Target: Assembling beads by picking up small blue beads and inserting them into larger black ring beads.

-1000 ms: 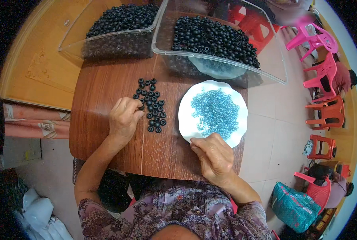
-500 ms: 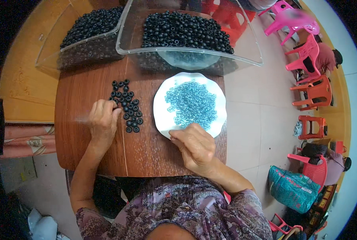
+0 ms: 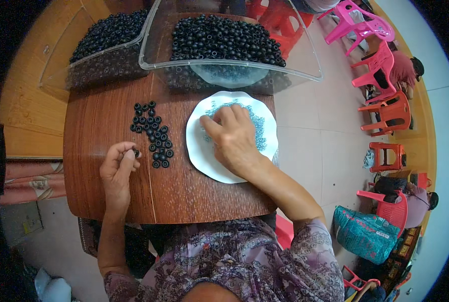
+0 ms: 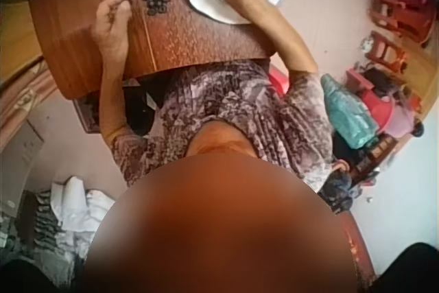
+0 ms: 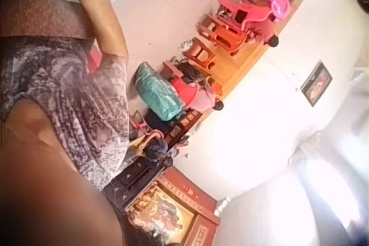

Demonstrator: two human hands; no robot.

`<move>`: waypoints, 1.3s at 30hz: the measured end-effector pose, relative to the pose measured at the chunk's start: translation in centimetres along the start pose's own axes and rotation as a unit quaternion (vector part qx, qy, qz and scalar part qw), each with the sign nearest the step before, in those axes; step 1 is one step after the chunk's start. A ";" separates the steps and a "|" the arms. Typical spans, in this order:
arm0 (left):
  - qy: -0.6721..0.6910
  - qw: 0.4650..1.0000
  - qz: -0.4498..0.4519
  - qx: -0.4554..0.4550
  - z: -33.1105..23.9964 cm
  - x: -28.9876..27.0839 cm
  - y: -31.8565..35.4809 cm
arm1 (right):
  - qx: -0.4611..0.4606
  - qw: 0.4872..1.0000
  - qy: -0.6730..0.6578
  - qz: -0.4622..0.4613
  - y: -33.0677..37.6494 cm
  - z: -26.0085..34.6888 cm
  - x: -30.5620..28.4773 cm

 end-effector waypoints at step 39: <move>0.442 0.846 0.146 -0.260 2.2 8.6 3.6 | 0.204 0.931 -0.300 0.023 -0.3 0.3 -2.3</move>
Point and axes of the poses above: each hand's wrist, its own y-axis away from the middle knuckle, its own x-axis out of the palm, z = x × y, the point moved 5 cm from there along -y, towards the middle knuckle, and after that the axes turned 5 degrees about -z, right-handed, at the moved point
